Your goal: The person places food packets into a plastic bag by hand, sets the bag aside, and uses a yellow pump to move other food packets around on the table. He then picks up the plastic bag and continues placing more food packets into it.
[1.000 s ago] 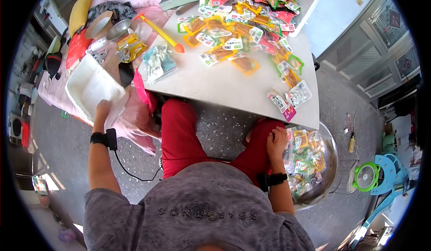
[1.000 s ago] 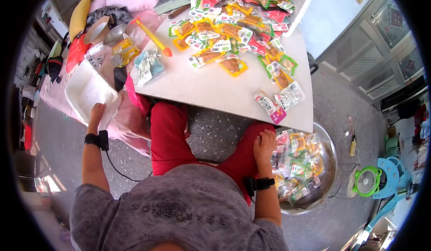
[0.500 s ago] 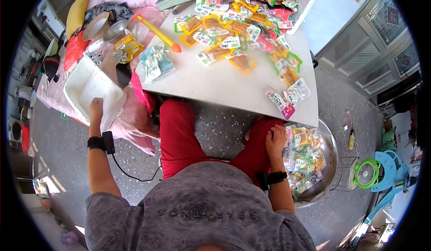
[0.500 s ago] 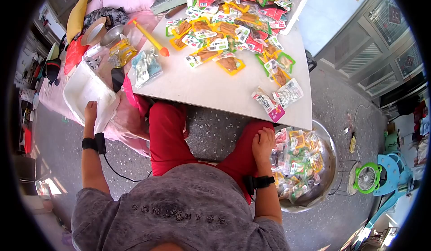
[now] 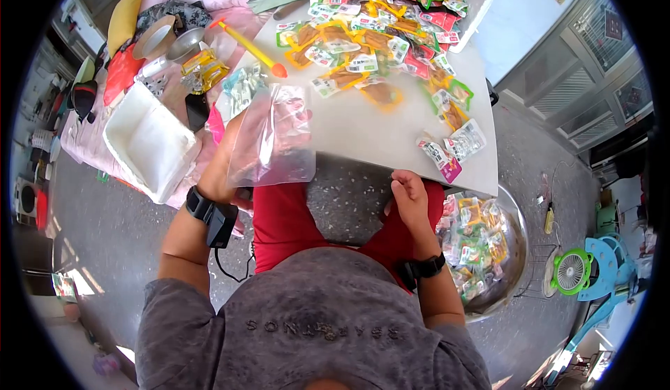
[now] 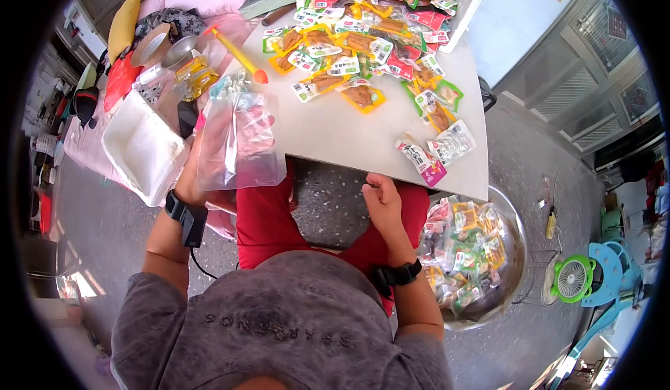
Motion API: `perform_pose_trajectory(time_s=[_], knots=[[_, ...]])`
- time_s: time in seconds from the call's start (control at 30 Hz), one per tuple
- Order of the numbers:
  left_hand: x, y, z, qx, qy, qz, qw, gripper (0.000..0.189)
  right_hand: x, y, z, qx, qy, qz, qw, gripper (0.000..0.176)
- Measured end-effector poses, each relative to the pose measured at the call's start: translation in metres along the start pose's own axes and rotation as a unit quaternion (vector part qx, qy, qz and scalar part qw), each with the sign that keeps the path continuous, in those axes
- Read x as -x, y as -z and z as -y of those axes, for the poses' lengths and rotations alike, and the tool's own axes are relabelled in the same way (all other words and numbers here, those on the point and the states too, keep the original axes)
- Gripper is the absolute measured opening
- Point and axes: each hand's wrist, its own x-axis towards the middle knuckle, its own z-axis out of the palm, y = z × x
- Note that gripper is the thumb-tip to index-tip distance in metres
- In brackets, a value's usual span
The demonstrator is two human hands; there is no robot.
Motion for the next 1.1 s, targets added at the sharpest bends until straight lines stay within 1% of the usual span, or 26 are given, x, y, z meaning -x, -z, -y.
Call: perform_pose_trajectory(time_s=[0.03, 0.07, 0.1, 0.13, 0.17, 0.27, 0.3, 0.4, 0.43, 0.47, 0.5, 0.53, 0.57, 0.6, 0.63, 0.67, 0.73, 0.77, 0.8, 0.83, 0.87, 0.97, 1.0, 1.07, 1.1], knots=[[-0.006, -0.012, 0.012, 0.011, 0.01, 0.017, 1.0, 0.043, -0.004, -0.007, 0.012, -0.061, -0.043, 0.028, 0.997, 0.024], [-0.004, -0.03, 0.023, -0.044, -0.012, 0.06, 0.997, 0.043, -0.009, -0.015, 0.029, -0.121, -0.085, 0.056, 0.987, 0.027], [-0.014, -0.026, 0.034, 0.021, 0.029, 0.086, 0.996, 0.04, -0.016, -0.023, 0.028, -0.22, -0.109, 0.083, 0.966, 0.027], [-0.024, -0.022, 0.043, 0.084, 0.069, 0.111, 0.988, 0.036, -0.023, -0.03, 0.024, -0.316, -0.131, 0.11, 0.933, 0.028], [-0.021, -0.036, 0.046, -0.033, 0.045, 0.086, 0.995, 0.027, -0.027, -0.035, 0.026, -0.41, -0.152, 0.137, 0.889, 0.029], [-0.03, -0.041, 0.056, -0.032, 0.042, 0.116, 0.992, 0.026, -0.036, -0.039, 0.039, -0.486, -0.128, 0.184, 0.845, 0.027], [-0.035, -0.04, 0.055, 0.027, 0.061, 0.127, 0.99, 0.03, -0.039, -0.036, 0.035, -0.488, -0.135, 0.163, 0.847, 0.022], [-0.045, -0.024, 0.041, -0.035, 0.042, 0.111, 0.992, 0.039, -0.05, -0.025, 0.024, -0.494, -0.115, 0.126, 0.853, 0.014], [-0.044, -0.022, 0.04, -0.074, 0.02, 0.084, 0.994, 0.036, -0.051, -0.022, 0.024, -0.488, -0.116, 0.112, 0.858, 0.008], [-0.051, -0.006, 0.041, -0.075, 0.016, 0.105, 0.992, 0.034, -0.054, -0.023, 0.025, -0.466, -0.115, 0.092, 0.873, 0.006], [-0.064, 0.024, 0.043, -0.074, 0.012, 0.127, 0.989, 0.032, -0.057, -0.025, 0.027, -0.443, -0.114, 0.071, 0.887, 0.005], [-0.066, 0.031, 0.042, -0.132, -0.045, 0.185, 0.973, 0.03, -0.061, -0.027, 0.027, -0.418, -0.112, 0.051, 0.9, 0.004], [-0.067, 0.038, 0.041, -0.181, -0.108, 0.236, 0.949, 0.028, -0.066, -0.03, 0.027, -0.348, -0.102, 0.032, 0.932, 0.005], [-0.078, 0.06, 0.039, -0.196, -0.043, 0.15, 0.968, 0.028, -0.071, -0.035, 0.025, -0.274, -0.091, 0.013, 0.957, 0.005], [-0.099, 0.102, 0.036, -0.208, 0.022, 0.063, 0.976, 0.027, -0.077, -0.041, 0.022, -0.199, -0.079, -0.006, 0.977, 0.006], [-0.116, 0.134, 0.035, -0.217, 0.087, -0.025, 0.972, 0.027, -0.082, -0.047, 0.016, -0.158, -0.054, -0.032, 0.985, 0.007], [-0.125, 0.159, 0.035, -0.242, -0.019, -0.181, 0.953, 0.019, -0.093, -0.061, -0.002, -0.075, -0.002, -0.084, 0.994, 0.01], [-0.123, 0.152, 0.033, -0.383, -0.13, -0.218, 0.888, 0.018, -0.099, -0.065, -0.011, -0.059, -0.013, -0.091, 0.994, 0.012], [-0.116, 0.134, 0.033, -0.509, -0.234, -0.248, 0.79, 0.016, -0.103, -0.067, -0.018, -0.012, 0.007, -0.096, 0.995, 0.012], [-0.11, 0.119, 0.038, -0.617, -0.329, -0.268, 0.662, 0.015, -0.107, -0.07, -0.025, 0.034, 0.027, -0.102, 0.994, 0.012], [-0.108, 0.108, 0.046, -0.621, -0.309, -0.226, 0.684, 0.015, -0.109, -0.071, -0.028, 0.081, 0.047, -0.107, 0.99, 0.013], [-0.102, 0.083, 0.086, -0.625, -0.246, -0.108, 0.733, 0.016, -0.104, -0.076, -0.019, 0.18, 0.069, -0.065, 0.979, 0.014], [-0.103, 0.08, 0.1, -0.626, -0.224, -0.072, 0.744, 0.016, -0.104, -0.077, -0.022, 0.182, 0.078, -0.061, 0.978, 0.015], [-0.106, 0.075, 0.117, -0.619, -0.181, -0.066, 0.761, 0.017, -0.105, -0.08, -0.027, 0.188, 0.097, -0.054, 0.976, 0.016], [-0.108, 0.074, 0.123, -0.615, -0.159, -0.062, 0.77, 0.018, -0.105, -0.08, -0.028, 0.167, 0.068, -0.044, 0.983, 0.016]])
